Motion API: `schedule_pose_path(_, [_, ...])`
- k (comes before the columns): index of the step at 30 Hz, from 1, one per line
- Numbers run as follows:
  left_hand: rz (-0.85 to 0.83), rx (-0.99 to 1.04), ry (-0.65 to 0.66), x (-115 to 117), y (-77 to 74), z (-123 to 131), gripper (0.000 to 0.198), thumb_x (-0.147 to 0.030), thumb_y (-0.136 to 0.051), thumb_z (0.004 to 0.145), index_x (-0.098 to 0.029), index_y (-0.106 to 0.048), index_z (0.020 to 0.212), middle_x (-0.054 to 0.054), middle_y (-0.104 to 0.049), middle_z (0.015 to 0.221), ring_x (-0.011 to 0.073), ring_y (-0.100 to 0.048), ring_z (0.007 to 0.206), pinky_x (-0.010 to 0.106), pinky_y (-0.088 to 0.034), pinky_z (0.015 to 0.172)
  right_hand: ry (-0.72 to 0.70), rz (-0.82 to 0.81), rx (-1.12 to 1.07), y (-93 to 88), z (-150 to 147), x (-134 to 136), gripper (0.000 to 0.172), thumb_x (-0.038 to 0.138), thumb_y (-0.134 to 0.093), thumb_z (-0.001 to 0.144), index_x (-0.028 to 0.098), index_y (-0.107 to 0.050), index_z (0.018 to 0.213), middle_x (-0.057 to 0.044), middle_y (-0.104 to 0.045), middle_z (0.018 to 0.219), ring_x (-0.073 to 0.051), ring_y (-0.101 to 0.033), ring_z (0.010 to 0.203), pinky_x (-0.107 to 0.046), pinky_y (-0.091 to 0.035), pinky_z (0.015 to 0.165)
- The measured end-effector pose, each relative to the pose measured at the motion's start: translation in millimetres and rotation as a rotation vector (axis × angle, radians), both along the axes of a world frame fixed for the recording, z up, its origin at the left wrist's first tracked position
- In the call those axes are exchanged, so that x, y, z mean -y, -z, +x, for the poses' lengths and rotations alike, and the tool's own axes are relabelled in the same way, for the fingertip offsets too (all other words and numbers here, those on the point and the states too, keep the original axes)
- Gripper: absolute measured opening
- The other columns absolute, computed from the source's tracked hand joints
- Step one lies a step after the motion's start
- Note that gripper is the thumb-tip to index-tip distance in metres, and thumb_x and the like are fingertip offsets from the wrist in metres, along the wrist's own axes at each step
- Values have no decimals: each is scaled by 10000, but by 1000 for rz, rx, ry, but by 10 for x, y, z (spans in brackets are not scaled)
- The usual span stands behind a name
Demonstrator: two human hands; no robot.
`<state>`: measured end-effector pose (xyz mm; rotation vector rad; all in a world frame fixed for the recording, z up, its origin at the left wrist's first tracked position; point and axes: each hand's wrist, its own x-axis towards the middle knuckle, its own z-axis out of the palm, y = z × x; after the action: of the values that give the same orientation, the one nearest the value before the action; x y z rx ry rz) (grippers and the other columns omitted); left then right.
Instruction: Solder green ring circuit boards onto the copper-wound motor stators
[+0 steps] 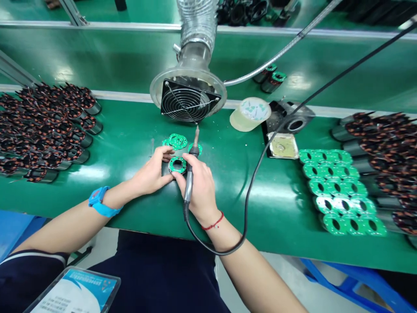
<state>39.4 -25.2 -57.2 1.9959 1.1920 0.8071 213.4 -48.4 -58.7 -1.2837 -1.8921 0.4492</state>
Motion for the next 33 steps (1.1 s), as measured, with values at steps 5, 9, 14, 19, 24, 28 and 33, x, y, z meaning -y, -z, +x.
schedule_pose_path(5, [87, -87, -97, 158, -65, 43, 424, -193, -576, 863, -159, -435, 1261, 159, -559, 1268, 304, -531, 1210, 518, -451, 1053, 54, 36, -39, 25, -30, -16, 494, 382, -639, 908, 260, -432, 1339, -90, -648, 1216, -258, -643, 1128, -462, -534, 971])
schedule_pose_path(9, [54, -87, -75, 139, -93, 38, 457, -164, -559, 860, -153, -456, 1305, 153, -554, 1342, 300, -504, 1263, 520, -419, 1095, 47, 53, -32, 27, -28, -25, 468, 377, -625, 917, 267, -443, 1333, -87, -652, 1221, -253, -648, 1112, -455, -543, 962])
schedule_pose_path(14, [63, -37, -16, 10, -97, -31, 377, -149, -560, 847, -125, -544, 1222, 151, -618, 1264, 280, -547, 1202, 494, -435, 1071, 13, 75, -31, 45, -16, -46, 463, 350, -633, 914, 264, -453, 1332, -86, -666, 1208, -252, -654, 1100, -446, -551, 949])
schedule_pose_path(19, [36, -66, 49, -69, -120, -102, 387, -224, -616, 845, -173, -529, 1219, 131, -598, 1275, 281, -537, 1203, 508, -428, 1067, -35, 47, -18, -25, 26, -53, 454, 350, -637, 908, 243, -479, 1320, -98, -681, 1197, -262, -661, 1094, -453, -547, 935])
schedule_pose_path(24, [4, -175, 63, -60, -152, 0, 670, -312, -710, 819, -165, -391, 1389, 183, -484, 1421, 329, -455, 1315, 543, -395, 1091, 93, 51, -8, -274, 285, -197, 402, 333, -592, 923, 215, -505, 1297, -117, -685, 1193, -255, -646, 1107, -452, -515, 967])
schedule_pose_path(28, [3, -269, 33, -52, -222, 44, 476, -279, -723, 819, -174, -526, 1240, 138, -618, 1262, 310, -554, 1193, 509, -440, 1040, 256, 125, 149, -328, 662, -550, 422, 387, -543, 906, 179, -557, 1273, -140, -700, 1126, -300, -642, 1049, -484, -499, 943])
schedule_pose_path(33, [-44, -98, -405, -309, -360, -365, 370, -285, -690, 823, -186, -536, 1144, 85, -651, 1144, 237, -622, 1047, 402, -509, 942, 319, -136, 187, -178, 1024, -852, 600, 625, -455, 885, 185, -607, 1263, -108, -724, 869, -286, -671, 717, -403, -515, 644])
